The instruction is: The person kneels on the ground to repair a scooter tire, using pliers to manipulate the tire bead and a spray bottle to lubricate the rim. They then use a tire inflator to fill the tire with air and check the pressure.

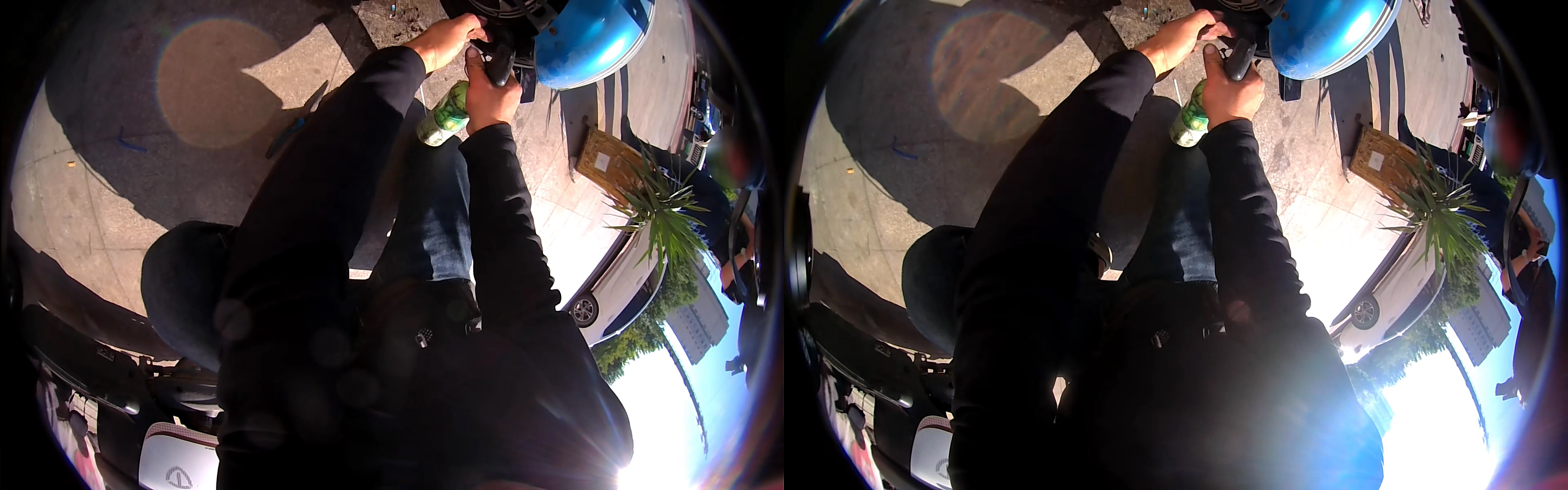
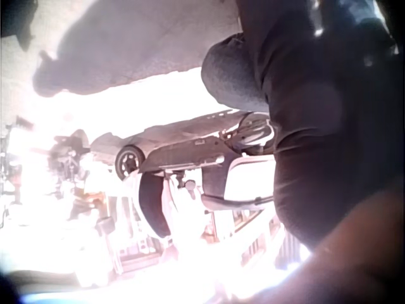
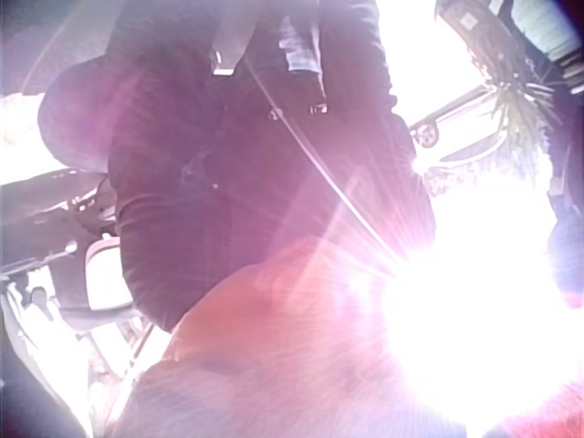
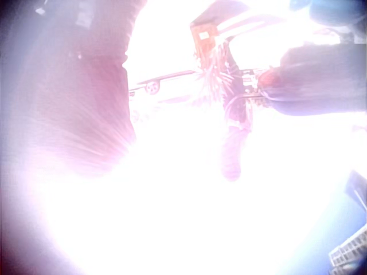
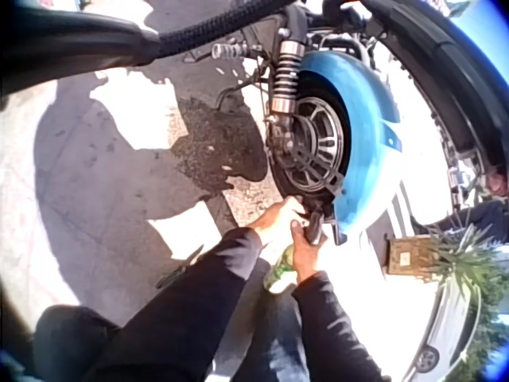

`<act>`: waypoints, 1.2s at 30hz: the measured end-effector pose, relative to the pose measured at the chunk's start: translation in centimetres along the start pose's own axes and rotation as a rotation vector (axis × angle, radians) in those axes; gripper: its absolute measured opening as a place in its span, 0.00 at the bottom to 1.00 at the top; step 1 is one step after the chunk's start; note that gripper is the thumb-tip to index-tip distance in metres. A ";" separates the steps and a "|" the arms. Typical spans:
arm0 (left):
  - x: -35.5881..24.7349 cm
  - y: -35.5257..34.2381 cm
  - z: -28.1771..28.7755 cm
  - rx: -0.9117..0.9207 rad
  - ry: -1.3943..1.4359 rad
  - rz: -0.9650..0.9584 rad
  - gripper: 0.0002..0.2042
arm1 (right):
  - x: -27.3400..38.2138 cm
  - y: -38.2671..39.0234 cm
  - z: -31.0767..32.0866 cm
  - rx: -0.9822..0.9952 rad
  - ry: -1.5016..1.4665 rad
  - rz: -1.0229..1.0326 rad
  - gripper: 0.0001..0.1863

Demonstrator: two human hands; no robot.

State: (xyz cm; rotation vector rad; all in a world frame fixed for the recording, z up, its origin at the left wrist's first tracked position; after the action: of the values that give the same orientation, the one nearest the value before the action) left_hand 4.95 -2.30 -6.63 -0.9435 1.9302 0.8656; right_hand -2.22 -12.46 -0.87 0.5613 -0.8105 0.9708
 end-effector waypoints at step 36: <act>5.7 1.1 -0.5 -0.401 -0.026 0.064 0.22 | 1.6 0.1 1.4 0.176 0.182 -0.110 0.28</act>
State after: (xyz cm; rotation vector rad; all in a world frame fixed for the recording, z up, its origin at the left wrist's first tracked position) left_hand 1.52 -3.88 -11.07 -1.0962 1.8053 1.3288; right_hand -2.34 -12.65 1.24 0.6519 -0.5303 0.9819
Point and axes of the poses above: each hand's wrist, its own y-axis away from the middle knuckle, its own z-axis out of the back of the hand, x = y × z, the point moved 3 cm from there along -y, towards the middle knuckle, and after that the axes turned 12 degrees about -y, right-handed, at the moved point
